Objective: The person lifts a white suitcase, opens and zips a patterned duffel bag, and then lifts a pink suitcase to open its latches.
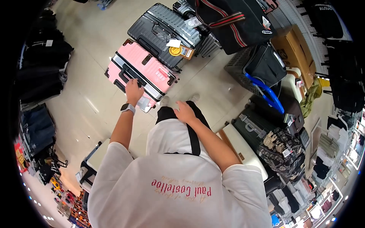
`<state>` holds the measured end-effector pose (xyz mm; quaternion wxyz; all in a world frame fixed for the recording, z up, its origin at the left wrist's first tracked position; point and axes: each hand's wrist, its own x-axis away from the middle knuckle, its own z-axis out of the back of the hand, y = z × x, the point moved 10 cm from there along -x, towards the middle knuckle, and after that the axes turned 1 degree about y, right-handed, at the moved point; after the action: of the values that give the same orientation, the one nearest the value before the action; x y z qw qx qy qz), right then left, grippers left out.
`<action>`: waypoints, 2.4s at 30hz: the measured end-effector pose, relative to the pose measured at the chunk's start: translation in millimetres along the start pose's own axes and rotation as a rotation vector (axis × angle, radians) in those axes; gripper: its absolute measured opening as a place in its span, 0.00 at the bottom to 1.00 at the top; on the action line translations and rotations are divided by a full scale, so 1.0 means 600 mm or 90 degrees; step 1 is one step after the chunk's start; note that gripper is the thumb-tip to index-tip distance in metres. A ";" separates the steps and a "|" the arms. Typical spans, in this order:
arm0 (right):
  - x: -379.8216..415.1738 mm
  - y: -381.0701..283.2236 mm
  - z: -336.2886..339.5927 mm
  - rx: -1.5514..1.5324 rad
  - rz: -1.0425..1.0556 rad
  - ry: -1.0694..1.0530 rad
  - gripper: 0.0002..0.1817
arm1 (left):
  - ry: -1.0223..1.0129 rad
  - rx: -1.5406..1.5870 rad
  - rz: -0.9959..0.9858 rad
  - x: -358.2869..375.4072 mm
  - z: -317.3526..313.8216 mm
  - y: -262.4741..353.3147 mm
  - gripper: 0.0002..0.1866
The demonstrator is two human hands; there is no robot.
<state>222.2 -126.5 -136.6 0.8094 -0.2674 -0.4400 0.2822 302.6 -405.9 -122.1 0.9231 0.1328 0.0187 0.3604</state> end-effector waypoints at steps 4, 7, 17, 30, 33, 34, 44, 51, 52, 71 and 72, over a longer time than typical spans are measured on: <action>-0.033 0.003 -0.043 -0.101 -0.089 0.032 0.33 | -0.091 -0.059 -0.192 -0.004 0.009 -0.037 0.23; -0.058 -0.018 -0.066 -0.142 -0.101 0.150 0.41 | -0.213 -0.074 -0.308 -0.010 -0.014 -0.027 0.25; -0.094 -0.043 -0.167 -0.417 -0.134 0.332 0.55 | -0.338 0.056 -0.497 0.022 -0.049 0.003 0.24; 0.111 0.148 -0.086 -0.121 -0.328 0.416 0.59 | -0.373 0.175 -0.523 0.221 -0.103 0.227 0.18; 0.160 0.207 -0.059 -0.096 -0.351 0.409 0.59 | -0.472 0.196 -0.582 0.278 -0.135 0.278 0.21; 0.177 0.226 -0.048 -0.096 -0.351 0.409 0.59 | -0.492 0.212 -0.565 0.287 -0.142 0.293 0.22; 0.290 0.349 0.001 -0.159 -0.340 0.440 0.51 | -0.603 0.184 -0.497 0.342 -0.183 0.378 0.17; 0.321 0.374 0.010 -0.170 -0.344 0.482 0.47 | -0.473 0.242 -0.510 0.325 -0.160 0.373 0.10; 0.338 0.368 0.023 -0.174 -0.323 0.573 0.40 | -0.471 0.235 -0.510 0.327 -0.154 0.373 0.10; 0.274 0.263 -0.202 -0.564 -0.225 0.322 0.15 | -0.586 -0.041 -0.785 0.343 -0.173 0.399 0.20; 0.281 0.252 -0.191 -0.569 -0.228 0.326 0.15 | -0.617 -0.051 -0.748 0.330 -0.174 0.404 0.21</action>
<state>364.1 74.3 -198.7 0.7337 -0.5664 -0.3444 -0.1490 275.5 -78.3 -148.1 0.8723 0.2110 -0.3339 -0.2881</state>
